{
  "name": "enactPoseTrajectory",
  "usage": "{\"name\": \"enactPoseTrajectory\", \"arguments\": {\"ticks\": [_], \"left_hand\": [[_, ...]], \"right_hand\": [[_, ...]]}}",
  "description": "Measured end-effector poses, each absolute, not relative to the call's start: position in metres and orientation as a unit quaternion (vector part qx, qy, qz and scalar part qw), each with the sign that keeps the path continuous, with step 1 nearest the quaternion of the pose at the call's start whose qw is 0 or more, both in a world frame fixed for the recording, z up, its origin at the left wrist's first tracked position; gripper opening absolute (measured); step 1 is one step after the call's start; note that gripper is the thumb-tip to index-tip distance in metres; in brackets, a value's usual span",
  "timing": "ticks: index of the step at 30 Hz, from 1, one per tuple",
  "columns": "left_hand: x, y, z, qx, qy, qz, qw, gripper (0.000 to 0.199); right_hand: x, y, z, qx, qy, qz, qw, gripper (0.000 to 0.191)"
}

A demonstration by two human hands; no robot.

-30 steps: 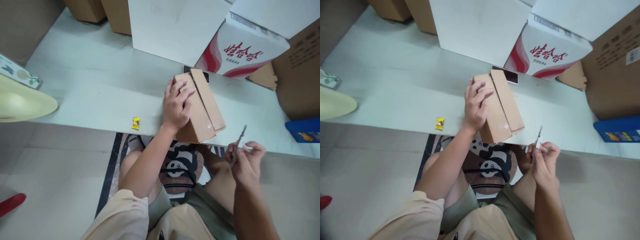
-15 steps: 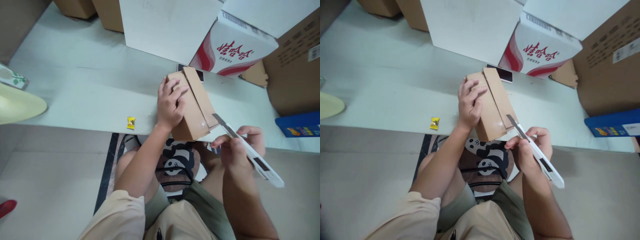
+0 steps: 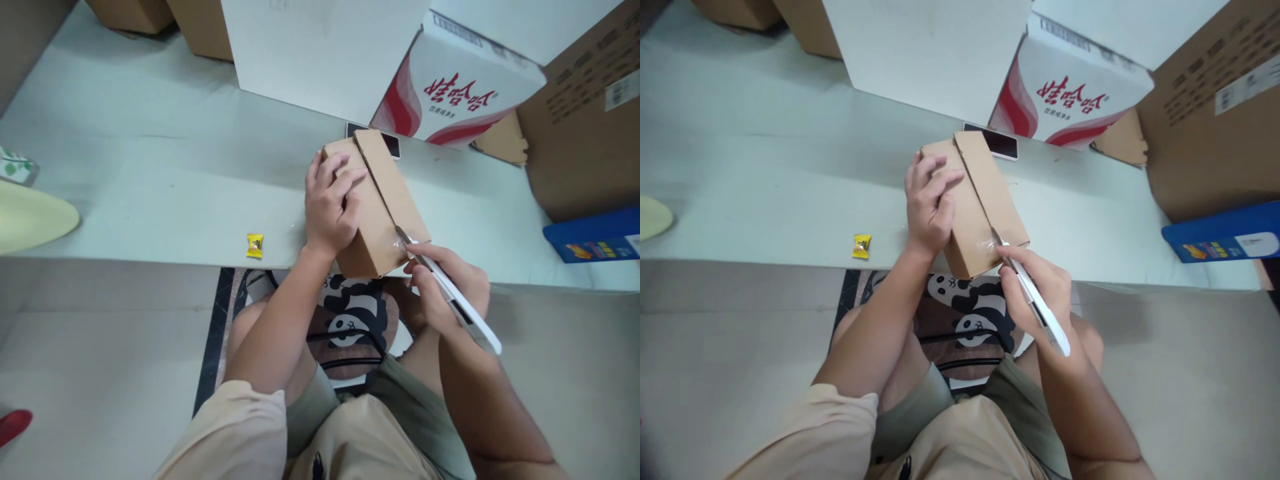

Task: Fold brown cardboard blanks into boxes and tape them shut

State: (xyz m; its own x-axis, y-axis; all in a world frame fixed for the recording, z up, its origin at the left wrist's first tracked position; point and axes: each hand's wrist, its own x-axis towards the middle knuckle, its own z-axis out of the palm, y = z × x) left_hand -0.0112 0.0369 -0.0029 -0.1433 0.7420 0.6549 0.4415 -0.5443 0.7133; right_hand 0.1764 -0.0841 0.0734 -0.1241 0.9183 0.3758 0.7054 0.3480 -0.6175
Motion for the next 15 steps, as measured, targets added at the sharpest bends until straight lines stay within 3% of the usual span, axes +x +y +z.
{"name": "enactPoseTrajectory", "arguments": {"ticks": [9,15], "left_hand": [[-0.013,0.041,-0.009,0.650,0.448,0.598,0.140,0.049],[-0.021,0.045,-0.013,0.634,0.415,0.631,0.169,0.050]], "right_hand": [[0.183,-0.103,0.082,-0.529,-0.765,0.094,0.355,0.029],[0.205,-0.105,0.060,-0.485,-0.684,0.070,0.541,0.021]]}}
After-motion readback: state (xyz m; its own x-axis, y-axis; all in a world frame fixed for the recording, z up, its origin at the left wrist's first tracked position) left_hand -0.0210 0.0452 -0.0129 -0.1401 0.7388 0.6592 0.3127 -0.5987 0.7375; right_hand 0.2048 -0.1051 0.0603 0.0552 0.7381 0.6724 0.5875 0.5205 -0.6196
